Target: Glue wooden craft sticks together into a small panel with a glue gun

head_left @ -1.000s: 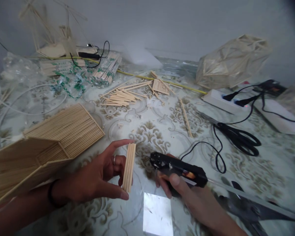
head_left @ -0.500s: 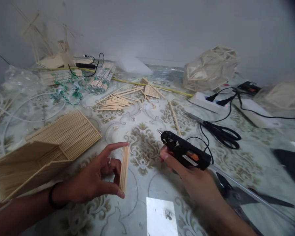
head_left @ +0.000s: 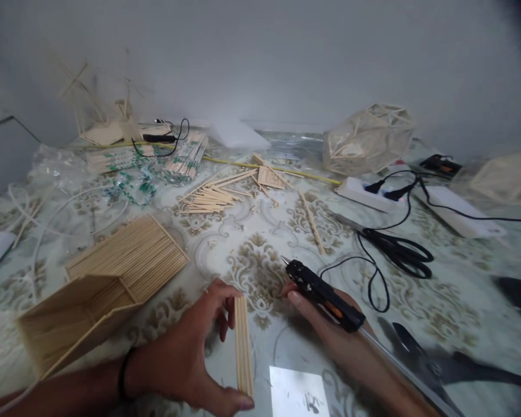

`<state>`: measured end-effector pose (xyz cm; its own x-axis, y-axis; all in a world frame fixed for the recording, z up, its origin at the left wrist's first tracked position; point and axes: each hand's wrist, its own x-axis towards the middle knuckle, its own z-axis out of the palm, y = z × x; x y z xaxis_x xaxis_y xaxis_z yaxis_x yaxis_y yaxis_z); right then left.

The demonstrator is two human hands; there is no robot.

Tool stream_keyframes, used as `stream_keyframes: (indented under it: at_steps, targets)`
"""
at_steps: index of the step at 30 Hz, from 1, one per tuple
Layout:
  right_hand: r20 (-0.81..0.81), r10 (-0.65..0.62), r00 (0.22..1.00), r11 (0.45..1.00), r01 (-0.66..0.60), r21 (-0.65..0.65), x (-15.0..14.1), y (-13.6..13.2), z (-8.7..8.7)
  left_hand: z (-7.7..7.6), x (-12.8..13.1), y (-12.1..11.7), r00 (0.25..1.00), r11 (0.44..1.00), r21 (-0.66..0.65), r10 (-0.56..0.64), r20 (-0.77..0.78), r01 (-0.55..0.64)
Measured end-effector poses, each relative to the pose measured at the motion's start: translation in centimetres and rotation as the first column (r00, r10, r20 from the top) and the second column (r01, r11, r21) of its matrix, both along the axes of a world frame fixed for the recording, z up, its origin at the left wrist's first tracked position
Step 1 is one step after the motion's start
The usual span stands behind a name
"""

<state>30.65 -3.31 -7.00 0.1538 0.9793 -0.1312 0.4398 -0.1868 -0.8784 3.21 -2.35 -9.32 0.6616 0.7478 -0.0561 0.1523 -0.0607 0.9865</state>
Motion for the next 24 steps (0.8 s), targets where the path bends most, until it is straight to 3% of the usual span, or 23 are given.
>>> stream_keyframes:
  at_steps: [3, 8, 18, 24]
  targets:
    - [-0.009, 0.006, 1.0, 1.0, -0.006, -0.007, 0.0, 0.3, -0.1, -0.1, 0.0, -0.1, 0.999, 0.997, 0.078, -0.004, -0.05, 0.008]
    - [-0.142, 0.142, 0.98, 0.989, -0.146, -0.018, -0.1, -0.3, -0.3, 0.1, -0.1, 0.1, 0.987, 0.996, 0.077, -0.028, -0.159, 0.04]
    - [-0.218, 0.13, 0.967, 0.985, -0.152, -0.087, -0.6, -2.6, -0.8, 1.1, 0.6, 0.2, 0.991, 0.981, 0.192, -0.008, -0.132, 0.034]
    - [-0.557, 0.163, 0.815, 0.978, -0.207, -0.017, -1.8, -1.8, 0.2, 0.4, 0.3, 0.2, 0.988, 0.913, 0.408, 0.062, -0.142, 0.001]
